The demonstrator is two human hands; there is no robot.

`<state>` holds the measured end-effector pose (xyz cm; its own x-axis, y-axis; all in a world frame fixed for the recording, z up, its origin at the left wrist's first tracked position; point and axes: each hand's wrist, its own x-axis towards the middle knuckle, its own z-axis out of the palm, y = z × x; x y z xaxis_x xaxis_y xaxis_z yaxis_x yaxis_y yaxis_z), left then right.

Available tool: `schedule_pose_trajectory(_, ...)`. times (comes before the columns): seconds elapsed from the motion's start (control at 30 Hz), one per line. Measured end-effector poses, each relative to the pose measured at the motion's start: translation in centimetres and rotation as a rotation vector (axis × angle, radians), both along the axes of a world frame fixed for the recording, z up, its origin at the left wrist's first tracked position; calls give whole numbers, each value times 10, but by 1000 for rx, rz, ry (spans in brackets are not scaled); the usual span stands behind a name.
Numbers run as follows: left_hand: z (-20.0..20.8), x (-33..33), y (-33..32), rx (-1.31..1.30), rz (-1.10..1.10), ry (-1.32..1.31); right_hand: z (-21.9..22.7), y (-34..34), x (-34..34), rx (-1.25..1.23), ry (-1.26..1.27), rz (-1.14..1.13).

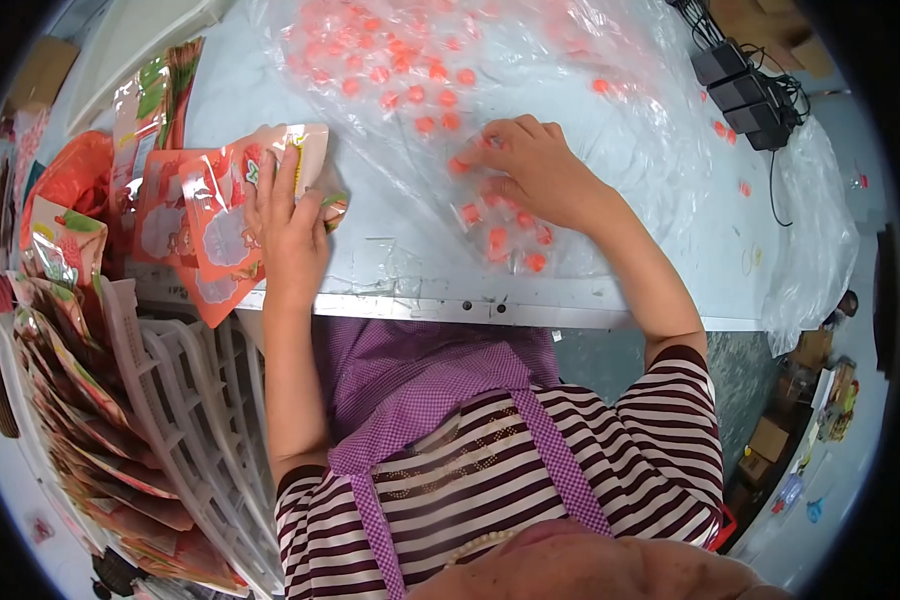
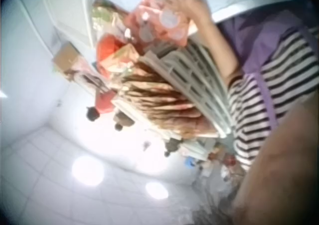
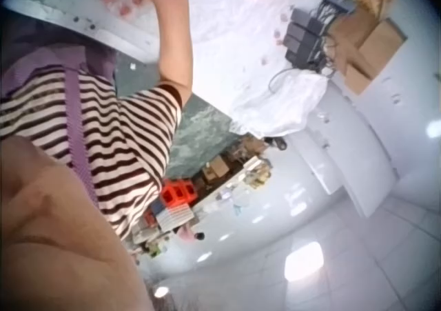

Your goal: Placing individual gummy candies into plastic packaging bags in a factory production setting.

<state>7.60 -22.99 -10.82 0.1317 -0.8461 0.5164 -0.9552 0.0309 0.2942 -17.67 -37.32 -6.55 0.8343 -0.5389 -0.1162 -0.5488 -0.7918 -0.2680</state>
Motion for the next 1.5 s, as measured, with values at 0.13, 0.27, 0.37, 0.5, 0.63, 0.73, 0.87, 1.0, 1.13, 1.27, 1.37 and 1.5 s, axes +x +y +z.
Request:
schedule_pose_trajectory(0.13,0,0,-1,-3,-4,2,5,5,-6,58,-6,30)
schedule_pose_trajectory(0.27,0,0,0,5,3,-23,9,6,-11,143,1,76)
schedule_pose_trajectory(0.37,-2,1,0,-9,2,-5,14,-2,-10,206,44,127)
schedule_pose_trajectory(0.5,-1,-1,1,-18,-2,0,3,-11,3,127,-169,66)
schedule_pose_trajectory(0.63,-1,-1,-1,-5,-3,7,-17,-13,34,-15,-303,12)
schedule_pose_trajectory(0.73,-2,0,-1,-10,-9,-3,-21,-12,43,-95,-211,24)
schedule_pose_trajectory(0.87,0,-1,0,2,6,-17,-14,-7,34,-69,-110,50)
schedule_pose_trajectory(1.0,0,0,0,-3,9,-24,-1,1,13,-12,-18,80)
schedule_pose_trajectory(1.13,0,0,2,13,12,-16,-1,20,-3,-13,1,97)
schedule_pose_trajectory(1.27,-1,0,0,8,6,-8,-7,39,-5,-146,30,37)
schedule_pose_trajectory(1.37,0,-1,0,16,-4,-3,-22,45,-6,-169,-77,-11)
schedule_pose_trajectory(1.5,0,-2,0,30,1,-9,-34,47,-5,-229,-198,-50)
